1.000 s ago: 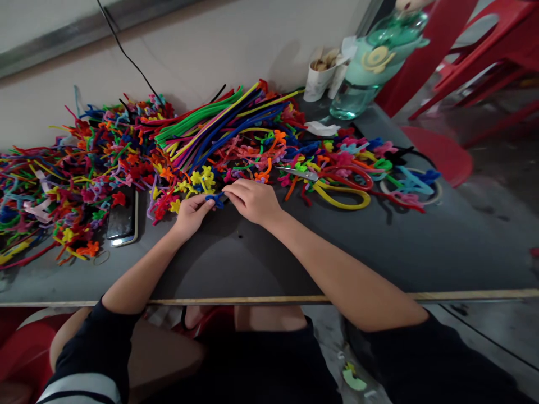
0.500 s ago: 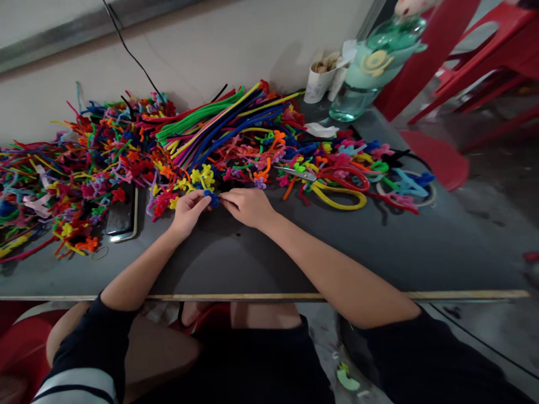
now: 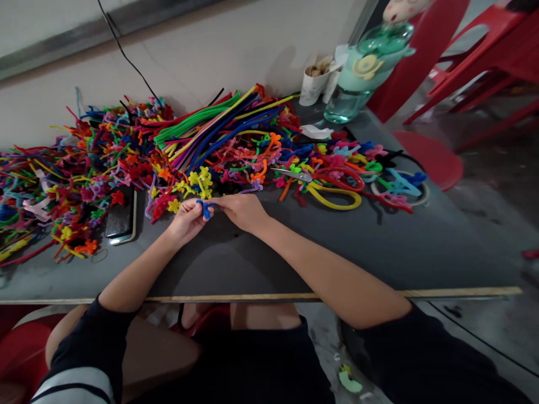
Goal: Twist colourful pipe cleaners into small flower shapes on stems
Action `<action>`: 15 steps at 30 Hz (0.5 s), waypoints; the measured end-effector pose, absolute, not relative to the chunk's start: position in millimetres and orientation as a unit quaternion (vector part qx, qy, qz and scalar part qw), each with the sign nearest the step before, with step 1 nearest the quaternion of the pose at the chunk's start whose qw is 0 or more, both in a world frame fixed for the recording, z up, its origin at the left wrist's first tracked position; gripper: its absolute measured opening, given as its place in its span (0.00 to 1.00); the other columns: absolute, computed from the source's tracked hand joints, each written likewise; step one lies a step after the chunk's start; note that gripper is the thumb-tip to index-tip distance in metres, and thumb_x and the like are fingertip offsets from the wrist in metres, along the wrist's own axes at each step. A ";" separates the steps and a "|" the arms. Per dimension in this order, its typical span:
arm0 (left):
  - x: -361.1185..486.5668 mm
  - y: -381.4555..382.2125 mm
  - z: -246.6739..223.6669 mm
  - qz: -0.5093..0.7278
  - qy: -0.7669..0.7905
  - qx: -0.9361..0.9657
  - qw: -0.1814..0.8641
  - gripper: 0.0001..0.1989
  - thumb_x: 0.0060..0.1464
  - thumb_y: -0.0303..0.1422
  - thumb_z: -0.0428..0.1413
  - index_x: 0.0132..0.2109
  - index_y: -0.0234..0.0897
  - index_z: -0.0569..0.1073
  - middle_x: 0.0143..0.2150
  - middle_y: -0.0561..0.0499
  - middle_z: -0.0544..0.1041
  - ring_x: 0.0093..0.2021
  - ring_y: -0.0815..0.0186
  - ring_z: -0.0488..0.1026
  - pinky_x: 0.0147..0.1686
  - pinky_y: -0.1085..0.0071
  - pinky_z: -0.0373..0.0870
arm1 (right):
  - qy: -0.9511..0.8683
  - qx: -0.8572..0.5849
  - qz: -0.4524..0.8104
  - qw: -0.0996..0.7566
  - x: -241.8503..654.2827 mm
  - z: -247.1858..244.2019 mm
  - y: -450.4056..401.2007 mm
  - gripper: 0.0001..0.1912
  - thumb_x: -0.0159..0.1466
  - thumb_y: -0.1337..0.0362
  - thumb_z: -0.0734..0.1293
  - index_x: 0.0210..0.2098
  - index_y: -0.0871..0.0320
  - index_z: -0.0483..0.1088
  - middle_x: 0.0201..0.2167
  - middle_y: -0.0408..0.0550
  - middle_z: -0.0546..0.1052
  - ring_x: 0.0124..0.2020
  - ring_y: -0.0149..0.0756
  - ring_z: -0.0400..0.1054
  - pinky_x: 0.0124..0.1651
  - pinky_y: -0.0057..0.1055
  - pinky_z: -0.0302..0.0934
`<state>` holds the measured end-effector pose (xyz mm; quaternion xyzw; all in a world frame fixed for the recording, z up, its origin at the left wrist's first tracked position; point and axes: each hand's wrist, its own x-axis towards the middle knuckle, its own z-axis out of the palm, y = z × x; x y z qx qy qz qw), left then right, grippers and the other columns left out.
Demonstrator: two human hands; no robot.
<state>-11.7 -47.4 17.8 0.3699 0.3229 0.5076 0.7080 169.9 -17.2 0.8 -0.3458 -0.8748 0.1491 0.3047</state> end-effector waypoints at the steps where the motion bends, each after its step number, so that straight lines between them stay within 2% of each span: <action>1: -12.0 -47.9 17.0 0.497 0.319 0.366 0.719 0.15 0.36 0.41 0.70 0.27 0.35 0.78 0.24 0.52 0.76 0.24 0.72 0.72 0.25 0.77 0.67 | -0.877 -0.346 0.148 0.299 170.3 0.4 -17.1 0.20 0.66 0.70 0.59 0.53 0.50 0.73 0.45 0.43 0.80 0.42 0.36 0.76 0.41 0.30 0.67; 7: -15.5 -45.3 20.0 0.459 0.318 0.370 0.742 0.15 0.38 0.39 0.70 0.32 0.33 0.79 0.24 0.51 0.77 0.23 0.74 0.71 0.24 0.78 0.65 | -0.890 -0.316 0.137 0.298 169.4 -0.6 -17.1 0.18 0.67 0.67 0.58 0.52 0.52 0.73 0.40 0.46 0.81 0.41 0.40 0.76 0.40 0.35 0.69; 9: -15.4 -45.8 24.3 0.435 0.318 0.382 0.751 0.16 0.39 0.37 0.70 0.34 0.32 0.80 0.26 0.50 0.78 0.22 0.76 0.68 0.24 0.78 0.65 | -0.891 -0.298 0.151 0.308 171.1 7.7 -16.7 0.17 0.67 0.63 0.61 0.53 0.54 0.72 0.45 0.49 0.79 0.46 0.41 0.74 0.45 0.37 0.70; 10: -15.2 -46.2 26.2 0.428 0.316 0.386 0.754 0.16 0.39 0.37 0.70 0.35 0.32 0.80 0.27 0.50 0.78 0.21 0.76 0.67 0.24 0.78 0.64 | -0.890 -0.289 0.157 0.316 175.0 15.1 -14.6 0.19 0.65 0.60 0.64 0.55 0.55 0.71 0.49 0.51 0.77 0.51 0.42 0.72 0.51 0.39 0.68; 12: -14.7 -46.6 28.6 0.430 0.313 0.386 0.754 0.17 0.39 0.37 0.70 0.36 0.33 0.80 0.28 0.50 0.79 0.21 0.77 0.66 0.25 0.78 0.64 | -0.891 -0.293 0.141 0.317 193.0 35.3 -2.6 0.35 0.56 0.52 0.72 0.60 0.57 0.65 0.61 0.55 0.67 0.60 0.47 0.63 0.60 0.44 0.62; 13: -14.7 -46.3 28.9 0.437 0.314 0.386 0.750 0.17 0.38 0.38 0.70 0.36 0.34 0.80 0.28 0.50 0.79 0.21 0.78 0.66 0.25 0.78 0.64 | -0.886 -0.313 0.123 0.320 208.3 47.1 9.1 0.40 0.53 0.49 0.74 0.61 0.56 0.64 0.62 0.55 0.65 0.62 0.48 0.61 0.61 0.44 0.60; 15: -15.4 -44.6 27.9 0.454 0.325 0.385 0.735 0.17 0.39 0.38 0.69 0.37 0.34 0.80 0.28 0.50 0.79 0.22 0.77 0.67 0.24 0.79 0.63 | -0.835 -0.410 0.063 0.361 251.1 69.7 46.2 0.42 0.52 0.45 0.73 0.60 0.58 0.63 0.61 0.56 0.66 0.61 0.49 0.61 0.60 0.45 0.60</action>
